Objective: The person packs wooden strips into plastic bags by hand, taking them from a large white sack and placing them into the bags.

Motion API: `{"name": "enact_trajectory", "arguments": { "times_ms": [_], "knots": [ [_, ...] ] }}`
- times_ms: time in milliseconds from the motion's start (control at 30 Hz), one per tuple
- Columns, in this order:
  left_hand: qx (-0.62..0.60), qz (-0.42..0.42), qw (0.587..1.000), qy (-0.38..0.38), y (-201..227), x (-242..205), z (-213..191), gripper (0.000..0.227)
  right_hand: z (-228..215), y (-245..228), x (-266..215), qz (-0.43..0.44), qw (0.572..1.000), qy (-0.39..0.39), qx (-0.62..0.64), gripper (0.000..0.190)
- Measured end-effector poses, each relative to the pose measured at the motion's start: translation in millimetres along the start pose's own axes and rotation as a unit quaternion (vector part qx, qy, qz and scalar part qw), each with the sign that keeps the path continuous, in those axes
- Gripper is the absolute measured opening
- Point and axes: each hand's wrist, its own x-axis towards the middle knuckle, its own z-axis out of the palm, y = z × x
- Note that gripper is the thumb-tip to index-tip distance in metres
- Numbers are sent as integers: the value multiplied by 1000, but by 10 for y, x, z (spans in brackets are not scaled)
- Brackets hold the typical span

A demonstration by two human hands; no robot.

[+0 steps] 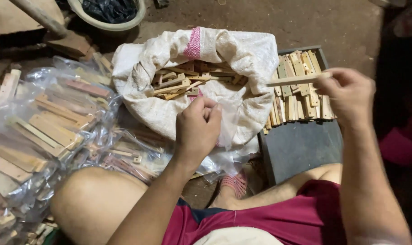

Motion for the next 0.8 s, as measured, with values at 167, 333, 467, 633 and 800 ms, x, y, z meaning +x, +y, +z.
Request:
{"name": "enact_trajectory", "arguments": {
  "times_ms": [167, 333, 467, 633, 800],
  "knots": [
    [34, 68, 997, 4, -10, 77, 174, 7, -637, -759, -370, -224, 964, -112, 86, 23],
    [6, 73, 997, -28, 82, 74, 195, 5, -315, -1499, -482, -380, 900, -211, -13, 45],
    [-29, 99, 994, -24, 81, 39, 222, 3, 83, -1582, -525, -394, 862, -256, -193, 38],
    [-47, 104, 993, -14, 122, -51, 179, 4, 420, -1457, -527, -314, 808, -370, -335, 42],
    [-83, 111, 990, -25, 126, -98, 88, 2, 137, -919, -161, -317, 938, -135, 42, 12]
  ]
}}
